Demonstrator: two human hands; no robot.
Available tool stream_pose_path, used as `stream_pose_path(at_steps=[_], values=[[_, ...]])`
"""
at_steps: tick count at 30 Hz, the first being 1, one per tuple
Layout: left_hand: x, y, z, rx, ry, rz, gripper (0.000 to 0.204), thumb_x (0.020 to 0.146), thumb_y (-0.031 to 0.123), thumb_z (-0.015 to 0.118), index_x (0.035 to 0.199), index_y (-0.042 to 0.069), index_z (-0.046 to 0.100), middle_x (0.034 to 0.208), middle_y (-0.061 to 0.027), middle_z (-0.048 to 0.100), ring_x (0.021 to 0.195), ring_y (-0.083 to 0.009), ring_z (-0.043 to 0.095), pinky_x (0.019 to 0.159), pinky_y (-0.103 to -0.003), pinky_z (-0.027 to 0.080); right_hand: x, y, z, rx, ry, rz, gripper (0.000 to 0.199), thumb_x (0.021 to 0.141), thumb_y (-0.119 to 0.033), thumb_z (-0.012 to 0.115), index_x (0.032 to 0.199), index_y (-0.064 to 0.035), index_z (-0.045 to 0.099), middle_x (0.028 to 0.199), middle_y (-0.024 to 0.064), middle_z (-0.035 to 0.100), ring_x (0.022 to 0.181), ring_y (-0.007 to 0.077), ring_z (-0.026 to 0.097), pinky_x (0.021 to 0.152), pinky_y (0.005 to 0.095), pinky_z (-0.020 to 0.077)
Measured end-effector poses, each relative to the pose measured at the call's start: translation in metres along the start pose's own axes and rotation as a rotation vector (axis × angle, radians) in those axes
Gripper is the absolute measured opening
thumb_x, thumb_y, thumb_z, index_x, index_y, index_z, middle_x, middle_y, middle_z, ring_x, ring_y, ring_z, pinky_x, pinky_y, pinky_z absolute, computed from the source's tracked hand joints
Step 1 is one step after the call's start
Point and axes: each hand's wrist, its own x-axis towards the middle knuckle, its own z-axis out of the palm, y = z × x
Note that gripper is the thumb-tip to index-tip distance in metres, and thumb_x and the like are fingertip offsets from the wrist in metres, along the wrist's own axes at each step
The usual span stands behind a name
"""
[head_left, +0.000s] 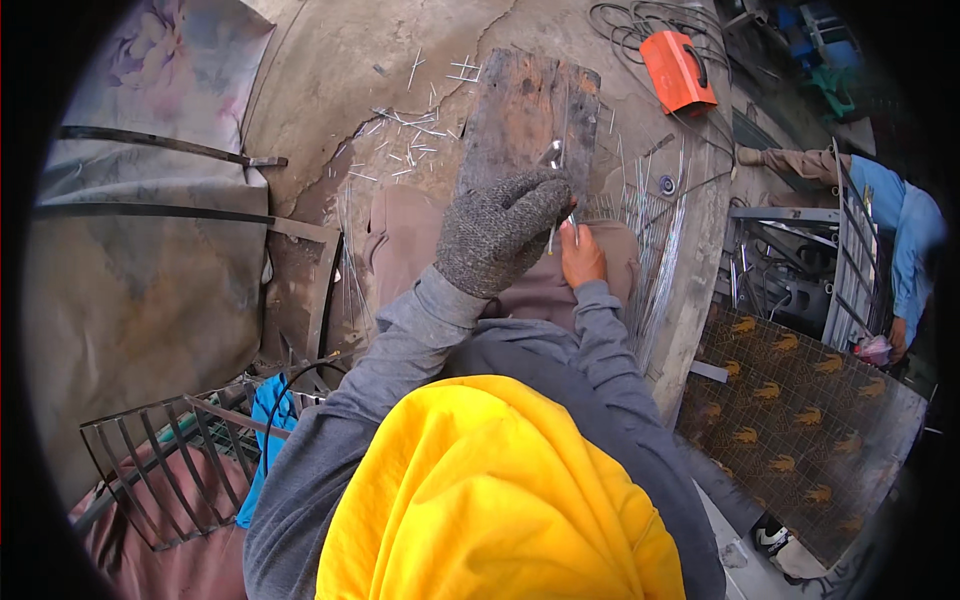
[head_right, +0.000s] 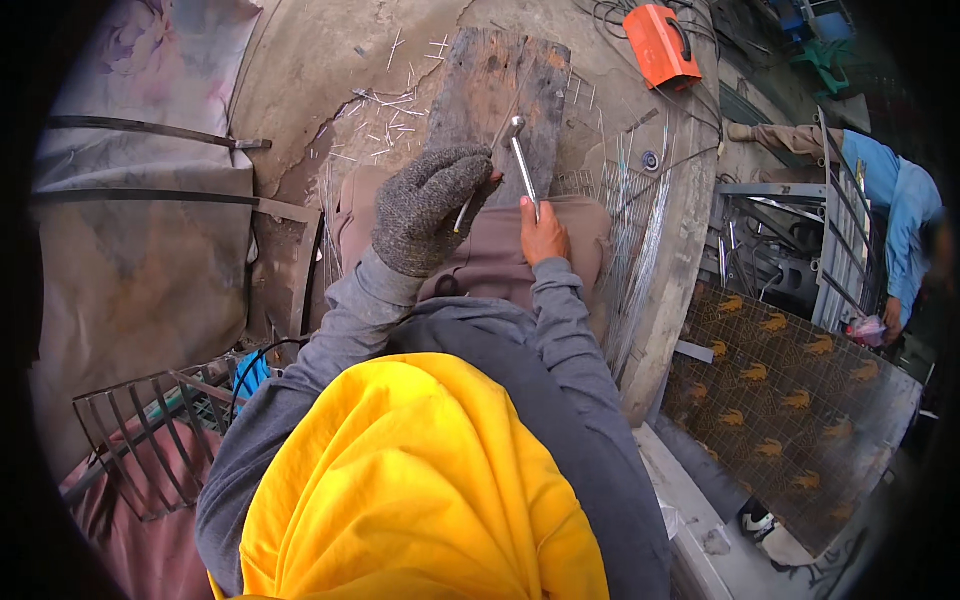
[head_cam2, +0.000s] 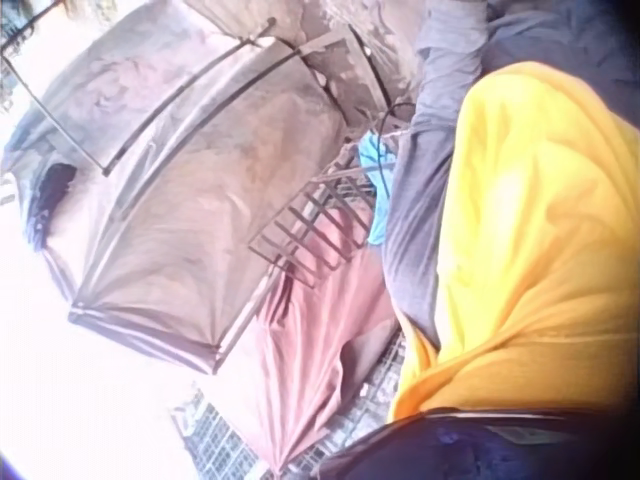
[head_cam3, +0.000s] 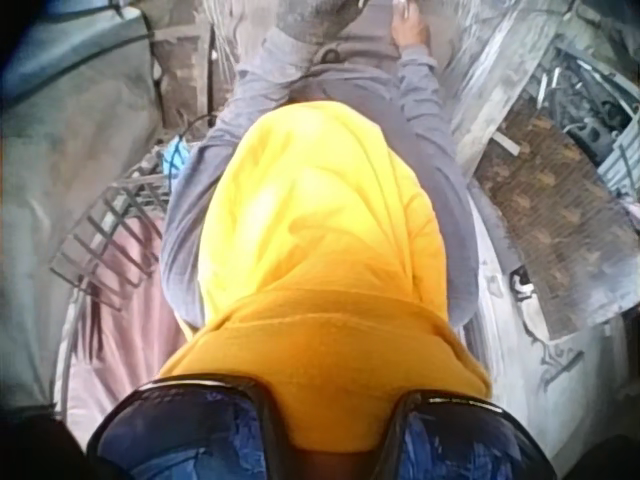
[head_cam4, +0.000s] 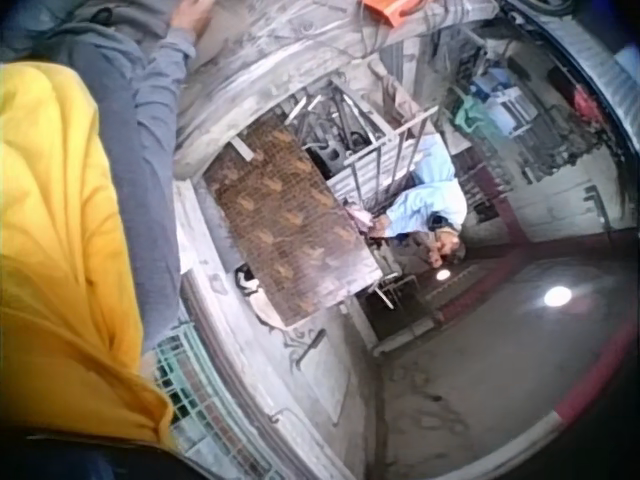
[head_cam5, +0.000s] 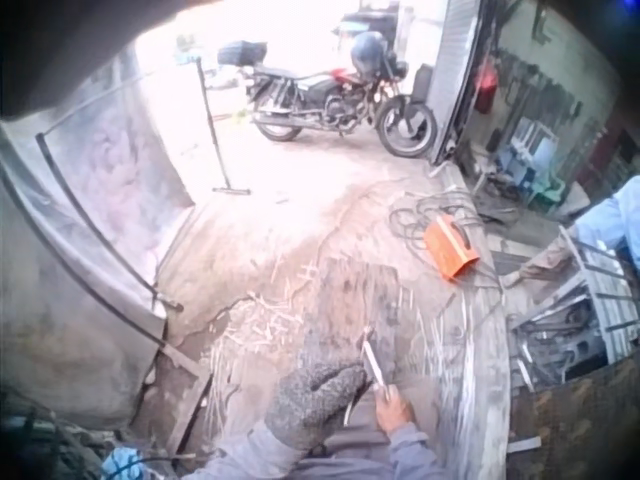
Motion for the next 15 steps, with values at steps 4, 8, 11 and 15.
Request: stream_pose_path(at_steps=[4, 8, 11, 15], values=[[0.013, 0.001, -0.001, -0.002, 0.061, 0.006, 0.03, 0.072, 0.002, 0.08, 0.099, 0.006, 0.068, 0.094, -0.0122, 0.07, 0.084, -0.028, 0.069, 0.071, -0.034, 0.055, 0.001, -0.007, -0.002, 0.006, 0.004, 0.019, 0.051, 0.094, -0.056, 0.043, 0.091, -0.0061, 0.056, 0.092, 0.0262, 0.064, 0.088, 0.0501, 0.058, 0.076, 0.0569, 0.0424], [0.021, 0.002, -0.006, 0.025, 0.131, -0.003, 0.024, 0.073, 0.005, 0.081, 0.095, 0.005, 0.07, 0.091, -0.0118, 0.07, 0.081, -0.026, 0.069, 0.069, -0.033, 0.055, -0.002, -0.009, -0.004, 0.023, -0.007, 0.023, 0.051, 0.095, -0.055, 0.044, 0.093, -0.0053, 0.056, 0.092, 0.0274, 0.062, 0.09, 0.0502, 0.056, 0.075, 0.0547, 0.042], [0.026, -0.001, -0.006, 0.055, 0.131, 0.029, 0.022, 0.074, 0.006, 0.081, 0.092, 0.004, 0.07, 0.089, -0.0115, 0.07, 0.077, -0.0247, 0.069, 0.066, -0.032, 0.054, -0.002, -0.011, -0.005, 0.026, -0.016, 0.031, 0.051, 0.095, -0.055, 0.043, 0.093, -0.0054, 0.056, 0.092, 0.0272, 0.062, 0.09, 0.0501, 0.056, 0.076, 0.0548, 0.0418], [0.029, -0.005, -0.005, 0.05, 0.11, 0.014, 0.022, 0.075, 0.007, 0.081, 0.094, 0.004, 0.07, 0.087, -0.0103, 0.07, 0.074, -0.0216, 0.069, 0.064, -0.03, 0.054, -0.002, -0.009, -0.004, 0.024, -0.016, 0.025, 0.053, 0.095, -0.056, 0.043, 0.091, -0.0046, 0.055, 0.091, 0.0275, 0.062, 0.09, 0.0503, 0.056, 0.076, 0.0549, 0.0415]])
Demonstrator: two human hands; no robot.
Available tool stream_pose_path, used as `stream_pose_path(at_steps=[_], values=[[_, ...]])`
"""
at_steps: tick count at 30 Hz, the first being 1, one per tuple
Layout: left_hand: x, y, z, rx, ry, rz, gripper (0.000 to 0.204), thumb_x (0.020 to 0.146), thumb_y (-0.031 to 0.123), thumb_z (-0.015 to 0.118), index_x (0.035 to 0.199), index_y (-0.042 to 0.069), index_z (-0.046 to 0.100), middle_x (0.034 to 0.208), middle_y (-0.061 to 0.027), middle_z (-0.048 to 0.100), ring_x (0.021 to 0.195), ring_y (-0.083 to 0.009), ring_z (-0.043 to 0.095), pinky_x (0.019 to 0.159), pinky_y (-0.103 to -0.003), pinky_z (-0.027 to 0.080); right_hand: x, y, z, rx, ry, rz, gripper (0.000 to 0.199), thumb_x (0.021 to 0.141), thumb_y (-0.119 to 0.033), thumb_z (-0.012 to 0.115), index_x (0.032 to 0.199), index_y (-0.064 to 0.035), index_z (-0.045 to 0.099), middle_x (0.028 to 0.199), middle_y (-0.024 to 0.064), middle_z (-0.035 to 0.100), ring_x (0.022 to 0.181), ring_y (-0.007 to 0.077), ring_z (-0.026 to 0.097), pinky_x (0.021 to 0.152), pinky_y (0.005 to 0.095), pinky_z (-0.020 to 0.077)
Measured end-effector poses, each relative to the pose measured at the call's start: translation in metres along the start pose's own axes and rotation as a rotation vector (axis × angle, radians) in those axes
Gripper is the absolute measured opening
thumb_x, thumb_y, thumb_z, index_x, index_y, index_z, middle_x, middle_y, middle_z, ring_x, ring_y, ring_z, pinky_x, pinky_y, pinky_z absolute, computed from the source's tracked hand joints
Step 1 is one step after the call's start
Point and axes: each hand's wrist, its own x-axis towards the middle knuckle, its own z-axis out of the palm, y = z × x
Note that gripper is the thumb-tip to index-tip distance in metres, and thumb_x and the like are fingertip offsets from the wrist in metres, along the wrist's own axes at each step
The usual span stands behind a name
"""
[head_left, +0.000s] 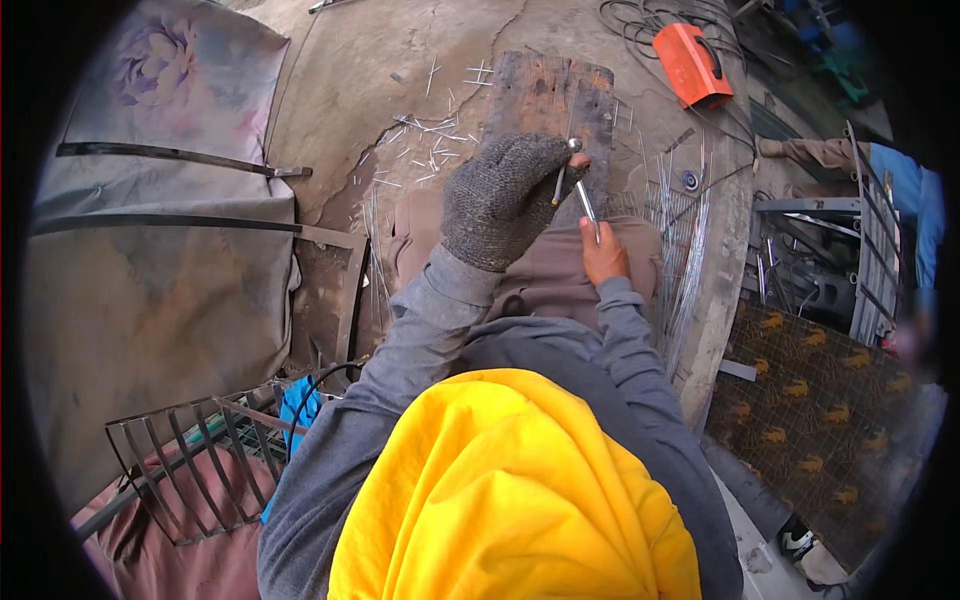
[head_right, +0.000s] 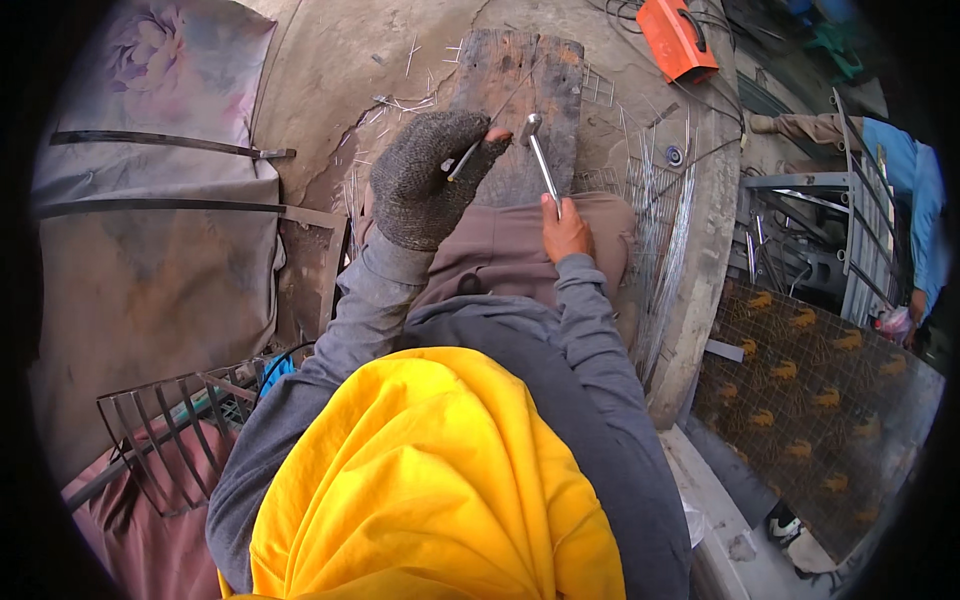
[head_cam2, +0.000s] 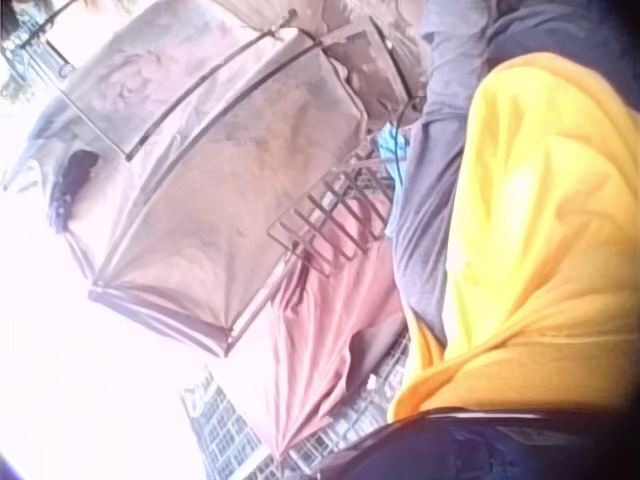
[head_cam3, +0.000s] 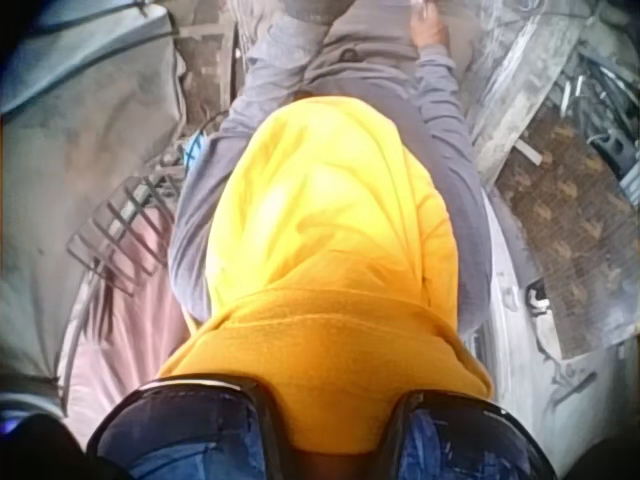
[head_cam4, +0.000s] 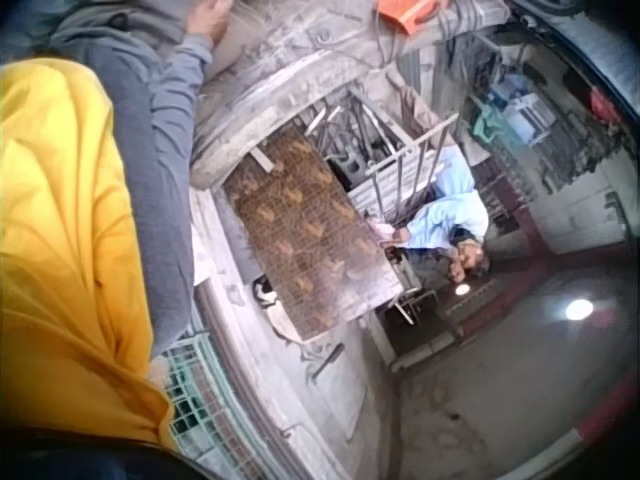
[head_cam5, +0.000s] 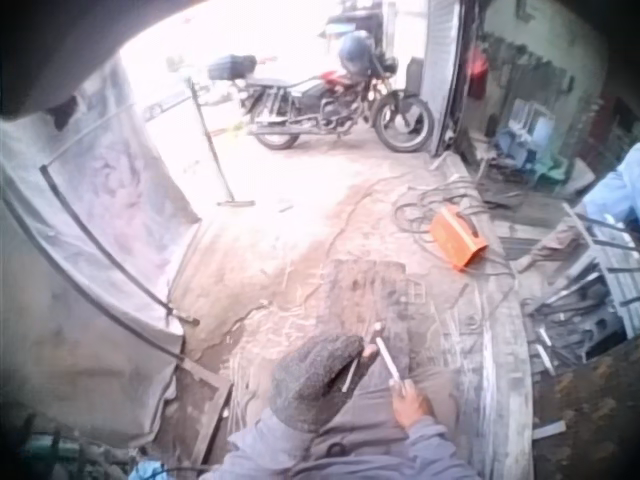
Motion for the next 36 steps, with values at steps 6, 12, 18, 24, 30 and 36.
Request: stream_pose_path(at_steps=[6, 12, 18, 24, 30, 36], values=[[0.005, 0.001, 0.006, -0.099, 0.024, -0.082, 0.025, 0.076, 0.011, 0.075, 0.101, 0.016, 0.07, 0.093, -0.0056, 0.069, 0.08, -0.0266, 0.067, 0.066, -0.035, 0.053, 0.004, 0.005, 0.001, -0.026, -0.013, 0.001, 0.053, 0.094, -0.058, 0.042, 0.093, -0.0062, 0.056, 0.094, 0.0272, 0.064, 0.091, 0.0504, 0.057, 0.078, 0.0566, 0.0426], [0.006, -0.005, 0.005, -0.024, 0.046, 0.01, 0.022, 0.08, 0.008, 0.078, 0.099, 0.005, 0.068, 0.086, -0.008, 0.069, 0.075, -0.0152, 0.068, 0.062, -0.026, 0.053, 0.003, 0.004, 0.001, -0.022, -0.021, 0.002, 0.054, 0.094, -0.058, 0.042, 0.094, -0.0059, 0.056, 0.095, 0.0275, 0.063, 0.093, 0.0505, 0.056, 0.079, 0.0563, 0.0423], [-0.001, -0.07, -0.033, -0.598, 0.516, -0.668, 0.015, 0.089, 0.009, 0.065, 0.101, 0.001, 0.061, 0.087, -0.0114, 0.069, 0.071, -0.0164, 0.066, 0.055, -0.025, 0.051, -0.001, 0.005, -0.006, -0.01, -0.054, 0.01, 0.055, 0.094, -0.058, 0.042, 0.096, -0.0052, 0.057, 0.096, 0.0272, 0.064, 0.094, 0.0499, 0.057, 0.08, 0.055, 0.0428], [-0.119, -0.197, 0.006, -0.774, 0.536, -1.194, 0.014, 0.089, 0.011, 0.065, 0.098, 0.002, 0.06, 0.081, -0.0072, 0.065, 0.058, -0.0094, 0.054, 0.045, -0.021, 0.043, -0.022, -0.01, -0.043, -0.114, -0.135, 0.009, 0.053, 0.094, -0.056, 0.043, 0.099, -0.0042, 0.056, 0.097, 0.0271, 0.064, 0.094, 0.0493, 0.058, 0.082, 0.0537, 0.0436], [-0.16, -0.231, 0.036, -0.887, 0.511, -1.502, 0.01, 0.092, 0.012, 0.062, 0.098, 0.006, 0.058, 0.08, -0.0062, 0.062, 0.063, -0.0145, 0.059, 0.047, -0.024, 0.048, -0.044, 0.002, -0.038, -0.158, -0.11, 0.037, 0.052, 0.094, -0.054, 0.045, 0.1, -0.0045, 0.057, 0.095, 0.0264, 0.065, 0.092, 0.0482, 0.059, 0.08, 0.0532, 0.0442], [-0.181, -0.25, 0.041, -0.895, 0.488, -1.599, 0.012, 0.093, 0.013, 0.062, 0.1, 0.005, 0.058, 0.084, -0.0071, 0.063, 0.07, -0.0179, 0.063, 0.055, -0.025, 0.054, -0.052, -0.006, -0.039, -0.123, -0.064, 0.048, 0.052, 0.094, -0.053, 0.046, 0.096, -0.0032, 0.059, 0.089, 0.0253, 0.065, 0.088, 0.047, 0.06, 0.077, 0.0514, 0.0449]])
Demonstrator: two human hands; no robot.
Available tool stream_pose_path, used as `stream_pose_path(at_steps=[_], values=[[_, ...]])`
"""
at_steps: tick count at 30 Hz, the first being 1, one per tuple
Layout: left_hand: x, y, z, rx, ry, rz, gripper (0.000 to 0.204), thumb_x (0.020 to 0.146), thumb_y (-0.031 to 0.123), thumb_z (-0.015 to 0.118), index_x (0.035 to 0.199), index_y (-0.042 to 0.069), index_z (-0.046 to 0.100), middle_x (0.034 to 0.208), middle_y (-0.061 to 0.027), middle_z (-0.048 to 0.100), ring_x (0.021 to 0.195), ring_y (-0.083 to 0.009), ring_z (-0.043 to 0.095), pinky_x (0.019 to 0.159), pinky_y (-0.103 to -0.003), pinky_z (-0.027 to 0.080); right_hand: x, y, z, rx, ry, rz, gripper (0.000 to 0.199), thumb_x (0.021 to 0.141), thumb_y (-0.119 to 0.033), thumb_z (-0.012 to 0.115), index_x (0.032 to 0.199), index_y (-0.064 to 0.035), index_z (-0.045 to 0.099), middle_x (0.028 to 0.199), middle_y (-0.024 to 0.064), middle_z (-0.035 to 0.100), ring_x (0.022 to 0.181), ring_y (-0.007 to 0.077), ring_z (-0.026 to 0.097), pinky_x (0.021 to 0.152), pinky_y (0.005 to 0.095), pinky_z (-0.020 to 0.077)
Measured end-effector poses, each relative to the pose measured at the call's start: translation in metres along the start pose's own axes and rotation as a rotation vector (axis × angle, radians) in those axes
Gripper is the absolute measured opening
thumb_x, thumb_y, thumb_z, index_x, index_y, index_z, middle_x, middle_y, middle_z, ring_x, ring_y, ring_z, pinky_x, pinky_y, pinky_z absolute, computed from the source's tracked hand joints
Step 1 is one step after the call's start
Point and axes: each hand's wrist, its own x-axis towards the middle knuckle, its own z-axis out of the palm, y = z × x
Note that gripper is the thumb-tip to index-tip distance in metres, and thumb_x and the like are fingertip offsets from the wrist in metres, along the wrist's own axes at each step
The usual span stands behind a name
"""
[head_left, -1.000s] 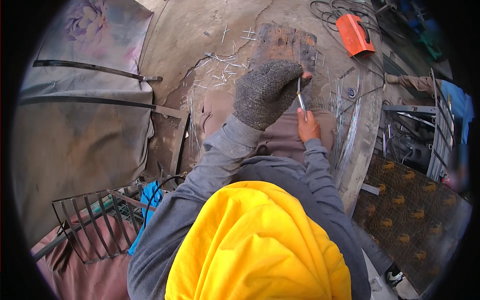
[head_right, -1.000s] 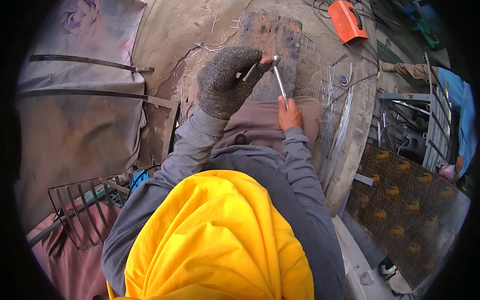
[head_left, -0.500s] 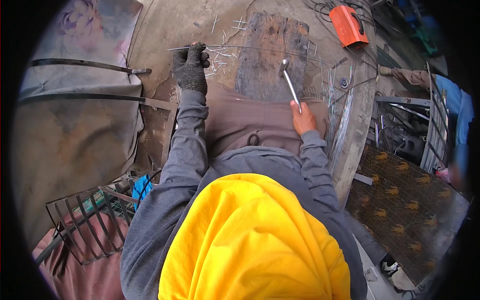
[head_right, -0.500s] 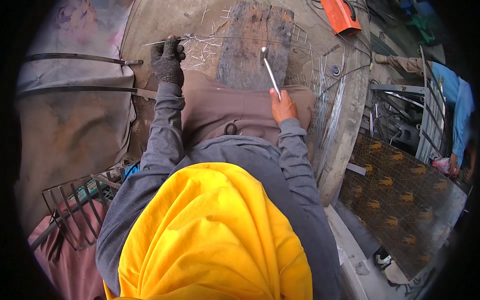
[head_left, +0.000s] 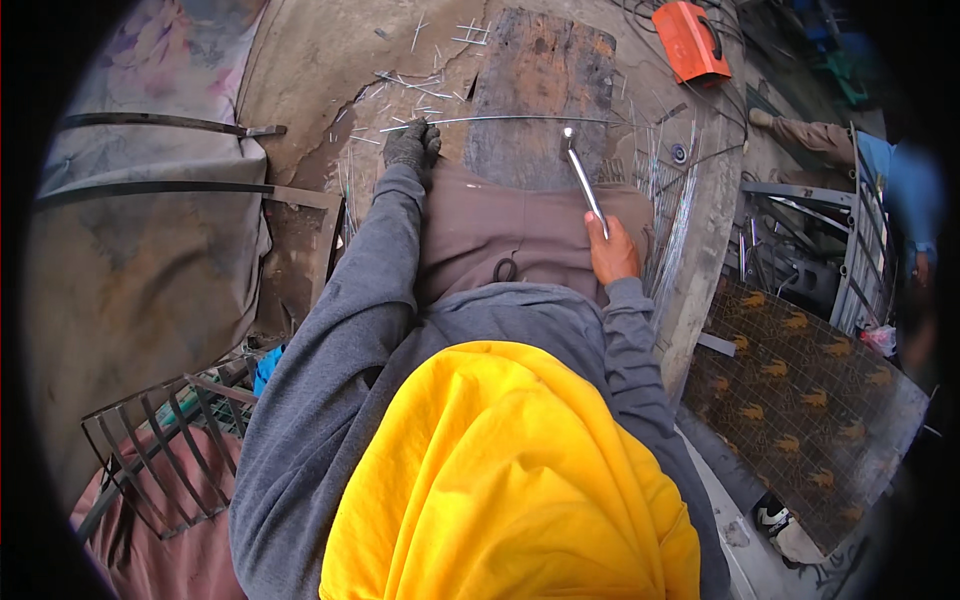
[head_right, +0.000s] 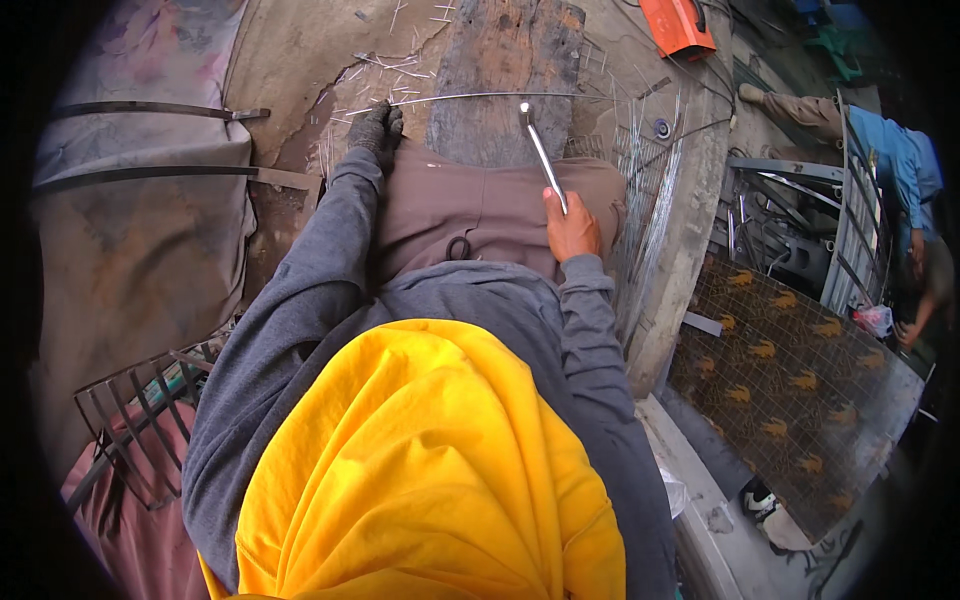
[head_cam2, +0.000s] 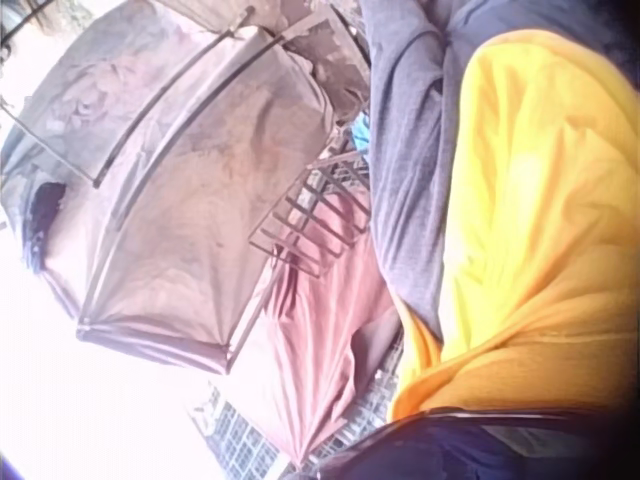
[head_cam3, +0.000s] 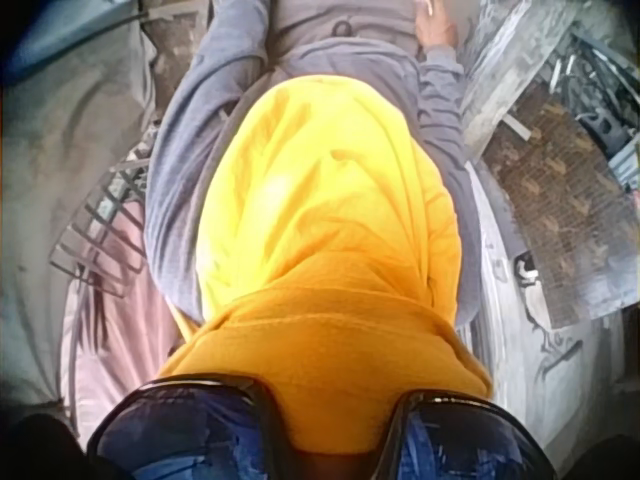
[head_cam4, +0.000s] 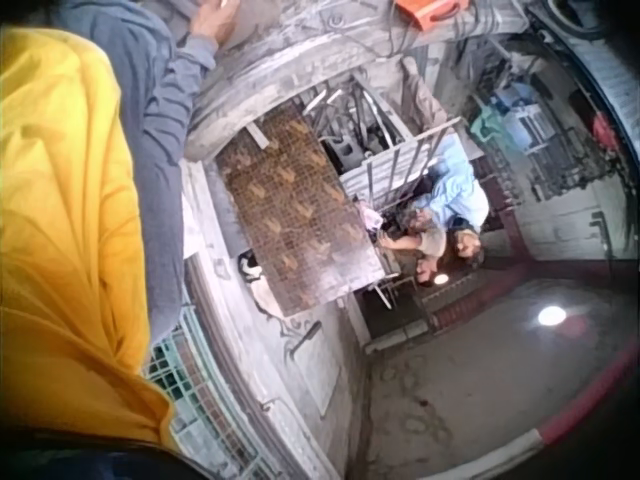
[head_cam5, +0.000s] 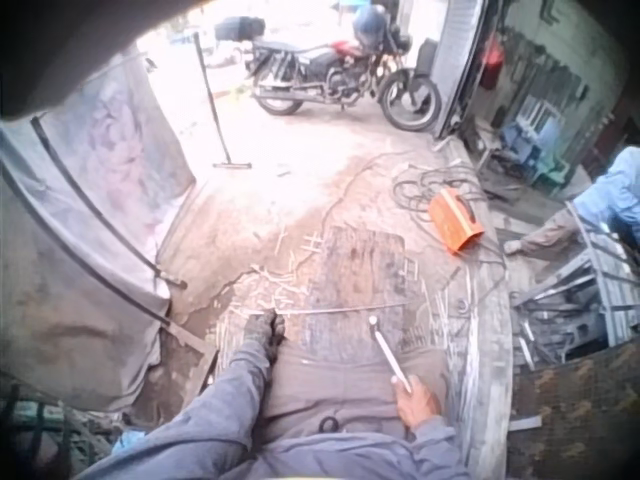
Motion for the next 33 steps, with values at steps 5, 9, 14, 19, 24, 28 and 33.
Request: stream_pose_path(at_steps=[5, 9, 14, 19, 24, 28, 33], values=[[-0.003, 0.001, 0.003, 0.01, 0.013, -0.026, 0.015, 0.094, 0.013, 0.061, 0.106, 0.003, 0.058, 0.09, -0.0095, 0.064, 0.077, -0.0202, 0.065, 0.06, -0.027, 0.056, 0.01, -0.014, 0.002, 0.077, 0.074, -0.034, 0.052, 0.095, -0.053, 0.047, 0.092, -0.002, 0.06, 0.086, 0.0243, 0.064, 0.086, 0.0452, 0.061, 0.075, 0.0485, 0.0455], [-0.006, 0.009, -0.001, 0.003, 0.015, -0.013, 0.019, 0.094, 0.013, 0.06, 0.11, 0.003, 0.057, 0.097, -0.0114, 0.064, 0.084, -0.0219, 0.065, 0.068, -0.03, 0.058, 0.023, -0.048, 0.008, 0.305, 0.207, -0.201, 0.047, 0.097, -0.047, 0.046, 0.092, -0.0027, 0.059, 0.082, 0.0233, 0.063, 0.083, 0.0446, 0.06, 0.071, 0.0464, 0.0464], [-0.009, 0.013, 0.024, -0.011, -0.025, -0.022, 0.019, 0.092, 0.009, 0.06, 0.11, 0.004, 0.056, 0.095, -0.0114, 0.064, 0.077, -0.0209, 0.066, 0.057, -0.029, 0.057, 0.038, -0.065, 0.006, 0.304, 0.24, -0.252, 0.042, 0.098, -0.046, 0.046, 0.096, -0.0056, 0.056, 0.083, 0.0245, 0.064, 0.081, 0.0474, 0.059, 0.068, 0.0514, 0.0449], [0.01, 0.003, -0.006, -0.008, -0.057, -0.081, 0.015, 0.095, 0.016, 0.059, 0.107, 0.009, 0.056, 0.092, -0.0055, 0.063, 0.077, -0.016, 0.063, 0.06, -0.023, 0.056, 0.045, -0.036, 0.036, 0.179, 0.079, -0.141, 0.048, 0.096, -0.051, 0.042, 0.093, -0.0054, 0.054, 0.086, 0.0289, 0.063, 0.085, 0.0528, 0.057, 0.075, 0.0579, 0.043], [-0.003, 0.002, -0.014, 0.014, -0.084, -0.017, 0.017, 0.094, 0.021, 0.061, 0.108, 0.012, 0.057, 0.096, -0.0028, 0.063, 0.085, -0.0163, 0.062, 0.071, -0.028, 0.054, -0.008, -0.007, 0.015, 0.14, 0.081, -0.041, 0.047, 0.097, -0.051, 0.041, 0.097, -0.0051, 0.054, 0.086, 0.0285, 0.064, 0.083, 0.0506, 0.059, 0.073, 0.0578, 0.0455], [0.013, -0.003, -0.012, -0.016, -0.135, -0.011, 0.018, 0.095, 0.024, 0.06, 0.108, 0.012, 0.059, 0.098, -0.0031, 0.064, 0.088, -0.0168, 0.062, 0.075, -0.029, 0.052, -0.009, 0.0, 0.018, 0.043, 0.039, 0.033, 0.046, 0.097, -0.049, 0.04, 0.098, -0.0054, 0.054, 0.085, 0.0268, 0.066, 0.08, 0.0486, 0.062, 0.072, 0.0581, 0.0469], [0.032, 0.003, -0.023, -0.06, -0.135, -0.1, 0.035, 0.097, 0.026, 0.056, 0.125, 0.004, 0.055, 0.129, -0.0105, 0.055, 0.122, -0.0237, 0.05, 0.102, -0.032, 0.044, 0.002, -0.004, 0.023, 0.113, 0.1, -0.031, 0.047, 0.097, -0.049, 0.04, 0.1, -0.0049, 0.055, 0.087, 0.0279, 0.065, 0.083, 0.0484, 0.062, 0.074, 0.0581, 0.0465]])
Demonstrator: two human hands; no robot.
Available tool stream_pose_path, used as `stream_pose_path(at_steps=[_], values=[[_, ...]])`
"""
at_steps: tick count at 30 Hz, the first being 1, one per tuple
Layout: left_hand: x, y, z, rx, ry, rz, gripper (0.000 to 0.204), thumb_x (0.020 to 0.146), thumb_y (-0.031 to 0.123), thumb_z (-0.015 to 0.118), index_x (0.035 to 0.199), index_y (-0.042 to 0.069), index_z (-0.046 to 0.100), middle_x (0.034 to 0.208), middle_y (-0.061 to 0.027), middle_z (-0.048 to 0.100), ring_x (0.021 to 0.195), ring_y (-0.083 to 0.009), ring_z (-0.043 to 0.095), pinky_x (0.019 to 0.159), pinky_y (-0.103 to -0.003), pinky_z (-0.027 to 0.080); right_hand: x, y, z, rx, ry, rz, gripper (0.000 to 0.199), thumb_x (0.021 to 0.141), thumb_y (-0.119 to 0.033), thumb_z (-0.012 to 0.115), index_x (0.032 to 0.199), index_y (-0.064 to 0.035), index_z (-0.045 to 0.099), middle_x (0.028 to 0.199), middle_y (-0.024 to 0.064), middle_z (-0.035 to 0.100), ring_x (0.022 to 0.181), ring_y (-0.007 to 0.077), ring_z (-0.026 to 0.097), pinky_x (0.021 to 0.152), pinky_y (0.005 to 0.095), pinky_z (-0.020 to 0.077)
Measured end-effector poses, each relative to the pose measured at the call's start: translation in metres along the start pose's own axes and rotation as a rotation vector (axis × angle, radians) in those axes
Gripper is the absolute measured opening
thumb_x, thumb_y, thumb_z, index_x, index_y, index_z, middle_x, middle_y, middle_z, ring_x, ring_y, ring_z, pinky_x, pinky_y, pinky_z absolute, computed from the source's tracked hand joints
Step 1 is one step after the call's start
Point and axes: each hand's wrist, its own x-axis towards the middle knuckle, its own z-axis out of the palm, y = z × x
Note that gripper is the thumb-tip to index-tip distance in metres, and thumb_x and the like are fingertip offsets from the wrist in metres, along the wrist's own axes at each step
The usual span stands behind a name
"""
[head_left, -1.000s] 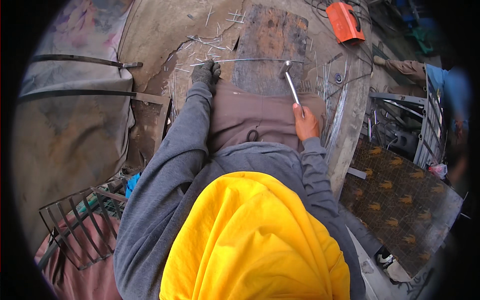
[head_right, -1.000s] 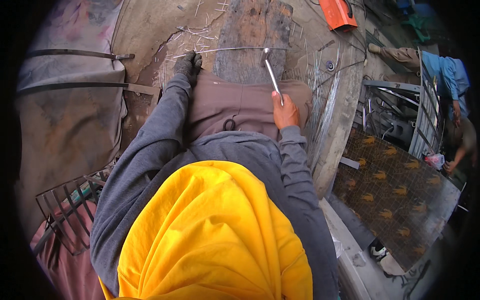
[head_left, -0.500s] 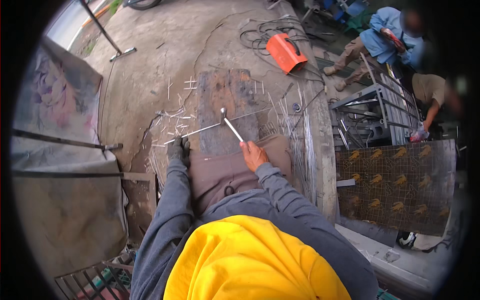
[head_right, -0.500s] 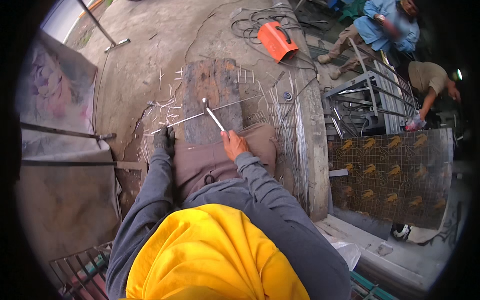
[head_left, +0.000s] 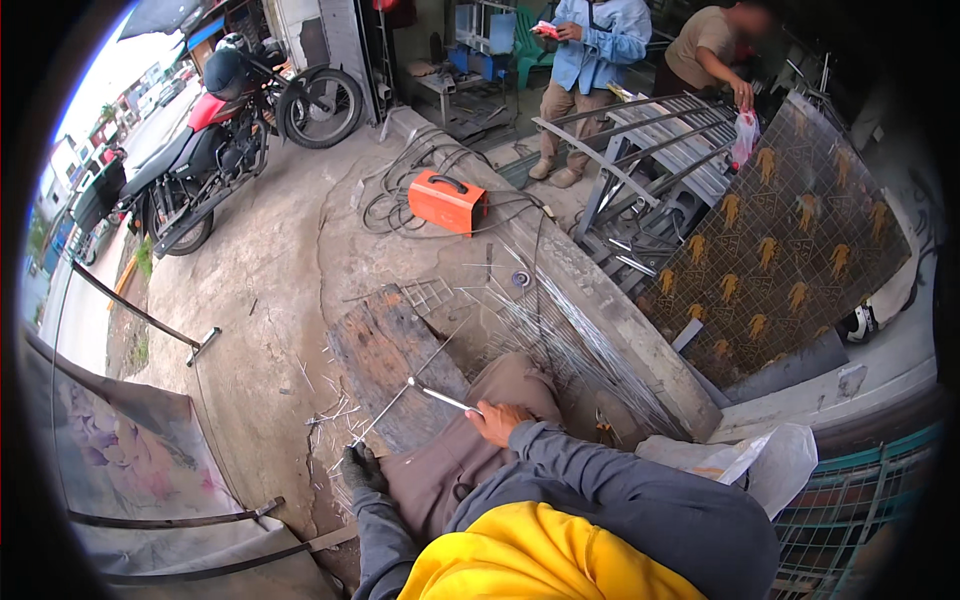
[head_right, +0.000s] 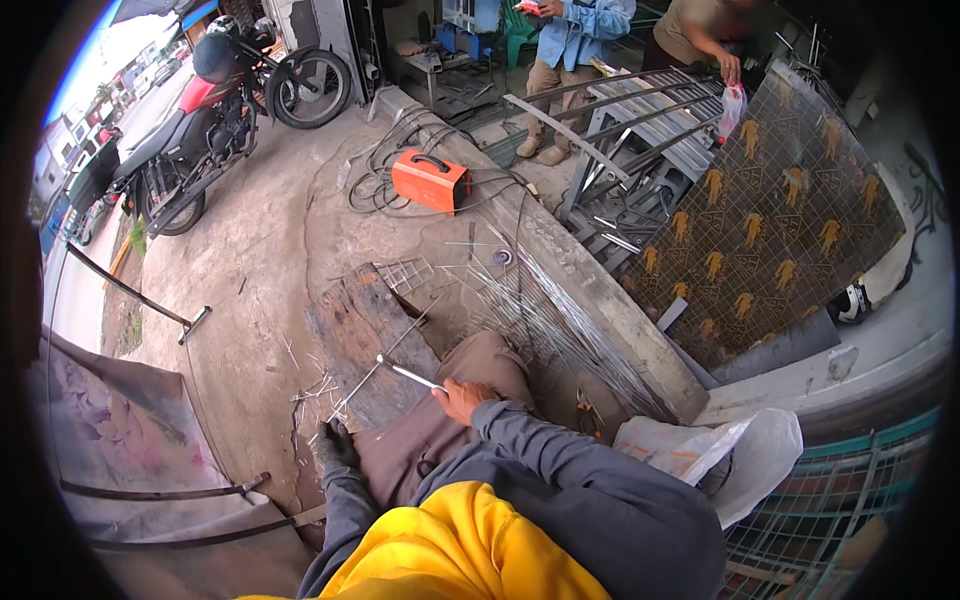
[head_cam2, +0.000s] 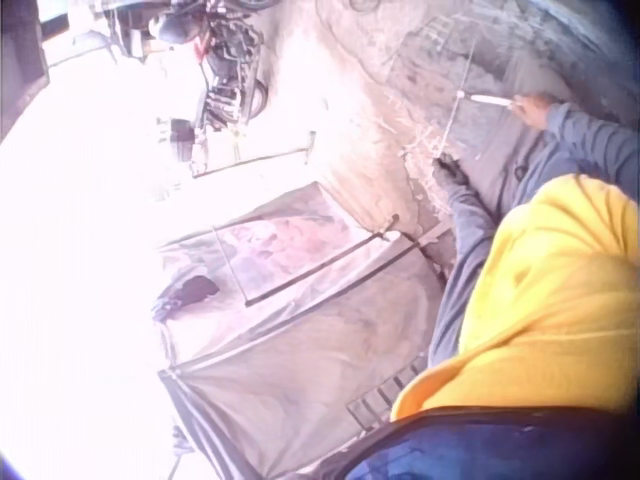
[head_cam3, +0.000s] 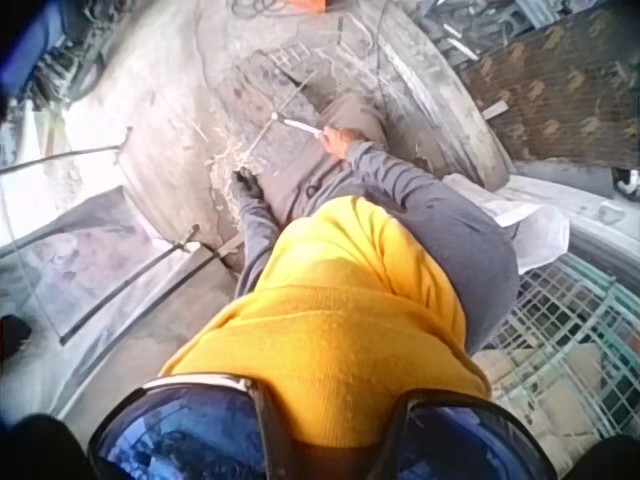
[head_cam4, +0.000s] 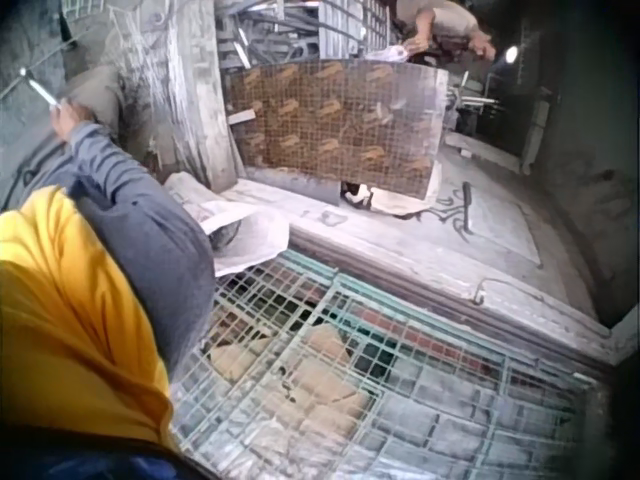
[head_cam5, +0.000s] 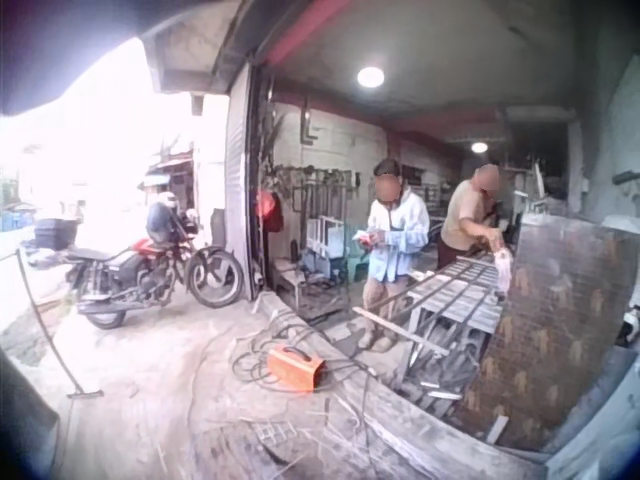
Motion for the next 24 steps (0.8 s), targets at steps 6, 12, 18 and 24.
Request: stream_pose_path(at_steps=[6, 12, 18, 24], values=[[-0.014, 0.0, 0.002, 0.054, -0.135, 0.055, 0.034, 0.099, 0.027, 0.052, 0.124, 0.004, 0.055, 0.131, -0.0112, 0.052, 0.124, -0.0231, 0.046, 0.105, -0.032, 0.039, 0.002, 0.003, 0.001, 0.016, -0.024, 0.036, 0.049, 0.097, -0.051, 0.039, 0.101, -0.0056, 0.057, 0.089, 0.0272, 0.066, 0.085, 0.0473, 0.063, 0.076, 0.0564, 0.0478], [-0.013, -0.003, -0.001, 0.139, -0.192, 0.028, 0.04, 0.093, 0.032, 0.061, 0.124, 0.007, 0.055, 0.122, -0.0103, 0.059, 0.117, -0.0242, 0.054, 0.096, -0.034, 0.048, 0.002, 0.005, -0.001, -0.01, -0.017, 0.035, 0.049, 0.096, -0.052, 0.039, 0.101, -0.0068, 0.057, 0.092, 0.0258, 0.067, 0.087, 0.0462, 0.064, 0.077, 0.0545, 0.0492], [0.011, -0.006, -0.007, 0.047, -0.182, -0.159, 0.034, 0.093, 0.031, 0.062, 0.117, 0.007, 0.059, 0.116, -0.0086, 0.062, 0.108, -0.0247, 0.059, 0.084, -0.033, 0.055, 0.005, 0.012, 0.002, 0.006, -0.043, 0.044, 0.051, 0.097, -0.053, 0.036, 0.103, -0.007, 0.056, 0.094, 0.0269, 0.066, 0.088, 0.0492, 0.061, 0.078, 0.057, 0.047], [0.034, -0.002, -0.04, 0.021, -0.233, -0.152, 0.031, 0.096, 0.029, 0.058, 0.117, 0.007, 0.06, 0.114, -0.0075, 0.063, 0.106, -0.0234, 0.059, 0.079, -0.033, 0.057, 0.006, -0.001, -0.003, 0.014, -0.044, 0.016, 0.048, 0.097, -0.051, 0.038, 0.1, -0.0065, 0.056, 0.095, 0.0265, 0.065, 0.089, 0.0485, 0.061, 0.078, 0.0562, 0.0471]])
